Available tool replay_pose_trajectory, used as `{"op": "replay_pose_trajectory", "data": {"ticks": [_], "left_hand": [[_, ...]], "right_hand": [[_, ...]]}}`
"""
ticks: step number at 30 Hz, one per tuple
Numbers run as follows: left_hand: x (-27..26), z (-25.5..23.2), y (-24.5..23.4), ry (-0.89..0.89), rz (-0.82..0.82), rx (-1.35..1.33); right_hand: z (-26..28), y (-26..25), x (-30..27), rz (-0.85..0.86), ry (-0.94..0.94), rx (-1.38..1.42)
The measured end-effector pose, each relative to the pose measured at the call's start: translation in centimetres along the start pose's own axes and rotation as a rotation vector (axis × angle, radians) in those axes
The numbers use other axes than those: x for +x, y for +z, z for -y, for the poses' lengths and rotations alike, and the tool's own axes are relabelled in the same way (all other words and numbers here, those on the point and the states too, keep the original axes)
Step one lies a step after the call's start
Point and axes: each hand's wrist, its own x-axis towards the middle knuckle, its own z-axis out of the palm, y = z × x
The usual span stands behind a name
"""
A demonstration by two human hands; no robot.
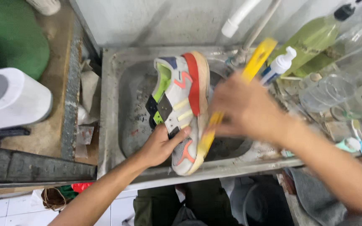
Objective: The person scrubs a single sneaker in a sink using a red brush and a yellow brush, applying cleaning solution and wiping with a gray cloth. They rotate the shoe to clean the sole, sides, and upper, then rinse and wipe it down.
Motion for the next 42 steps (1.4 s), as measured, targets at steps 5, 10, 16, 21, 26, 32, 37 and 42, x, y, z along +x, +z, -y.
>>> {"op": "replay_pose_trajectory", "data": {"ticks": [5,10,16,21,26,32,37,42], "left_hand": [[0.3,-0.3,0.1,-0.058,0.007,-0.064],[0.9,-0.6,-0.1,-0.046,-0.070,-0.042],[1.2,-0.5,-0.4,-0.452,-0.139,0.022],[1.1,0.4,-0.6,-0.311,-0.286,0.023],[0.9,-0.5,-0.6,-0.366,-0.288,0.047],[1.3,0.5,-0.7,-0.391,-0.282,0.089],[1.5,0.1,-0.9,-0.445,-0.268,0.095],[1.2,0.3,-1.1,-0.417,-0.278,0.118]], "right_hand": [[-2.8,1.1,-0.4,0.006,-0.094,-0.142],[-0.6,2.5,-1.2,-0.104,-0.028,-0.064],[-1.2,5.0,-3.6,-0.202,-0.057,-0.095],[2.9,9.3,-5.0,-0.305,-0.198,-0.103],[1.3,9.0,-5.3,-0.346,-0.038,-0.074],[0.4,8.0,-4.9,-0.301,-0.049,-0.082],[2.0,9.9,-5.1,-0.255,-0.085,-0.020],[-0.9,7.3,-4.2,-0.288,0.068,-0.127]]}}
